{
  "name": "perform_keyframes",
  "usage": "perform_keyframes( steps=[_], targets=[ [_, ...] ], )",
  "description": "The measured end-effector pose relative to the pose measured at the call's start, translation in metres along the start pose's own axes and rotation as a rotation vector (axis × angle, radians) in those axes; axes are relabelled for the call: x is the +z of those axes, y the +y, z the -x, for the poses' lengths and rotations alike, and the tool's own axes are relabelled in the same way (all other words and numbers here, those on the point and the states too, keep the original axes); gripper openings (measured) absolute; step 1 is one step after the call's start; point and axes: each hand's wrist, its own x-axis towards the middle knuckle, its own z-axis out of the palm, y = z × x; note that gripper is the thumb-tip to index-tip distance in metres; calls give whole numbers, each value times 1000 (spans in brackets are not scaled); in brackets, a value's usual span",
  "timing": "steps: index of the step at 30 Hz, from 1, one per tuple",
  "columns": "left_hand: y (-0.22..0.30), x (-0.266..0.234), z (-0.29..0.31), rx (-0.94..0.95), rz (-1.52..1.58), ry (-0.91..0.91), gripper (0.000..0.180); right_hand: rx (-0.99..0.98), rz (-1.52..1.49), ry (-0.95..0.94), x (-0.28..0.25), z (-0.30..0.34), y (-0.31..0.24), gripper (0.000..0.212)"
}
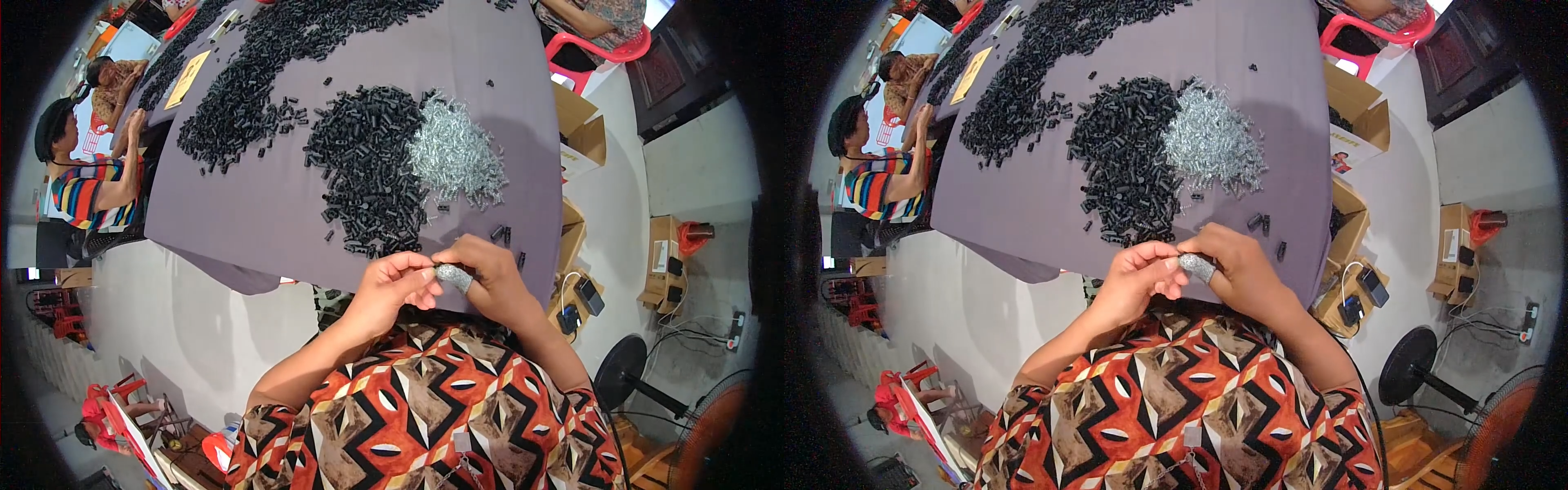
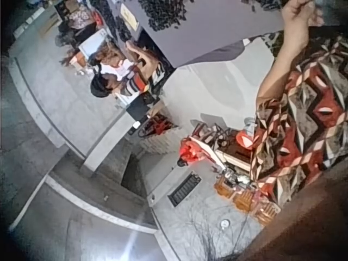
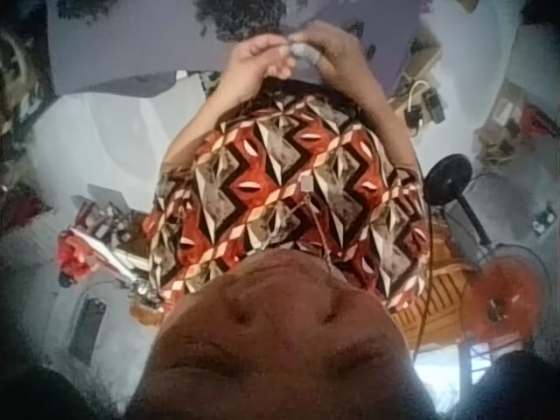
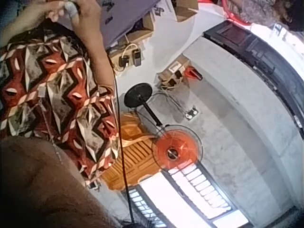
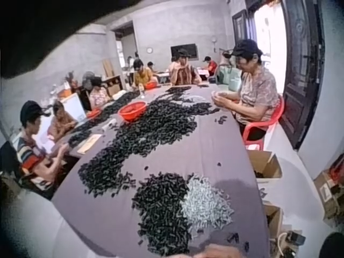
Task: Assembling small black plastic components by snapping a silver piece into them at a workshop table.
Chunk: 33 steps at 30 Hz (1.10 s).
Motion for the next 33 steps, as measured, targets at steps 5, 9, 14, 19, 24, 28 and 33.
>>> perform_keyframes(
  steps=[5, 9, 14, 19, 24, 28, 33],
  targets=[
    [9, 20, -1, 25, 159, 116, 17, 27, 1, 39, 1, -7, -11, 60],
    [0, 15, -4, 56, 142, 46, 15, -99, 269, 103, 14, -10, -9, 63],
    [-4, 14, -4, 5, 62, 21, 19, -38, 269, 66, 17, -5, -10, 50],
    [-13, 10, -1, -30, 30, -51, 23, -129, 339, 69, 29, 5, 0, 59],
    [-30, 11, -2, 40, 1, -5, 23, -138, 366, 106, 31, 11, 0, 45],
    [-31, 14, -6, 83, -64, -1, 22, -122, 379, 83, 28, 13, 2, 45],
    [-12, 22, -5, 152, -227, 4, 23, -150, 506, 135, 20, 6, -2, 51]
  ],
)
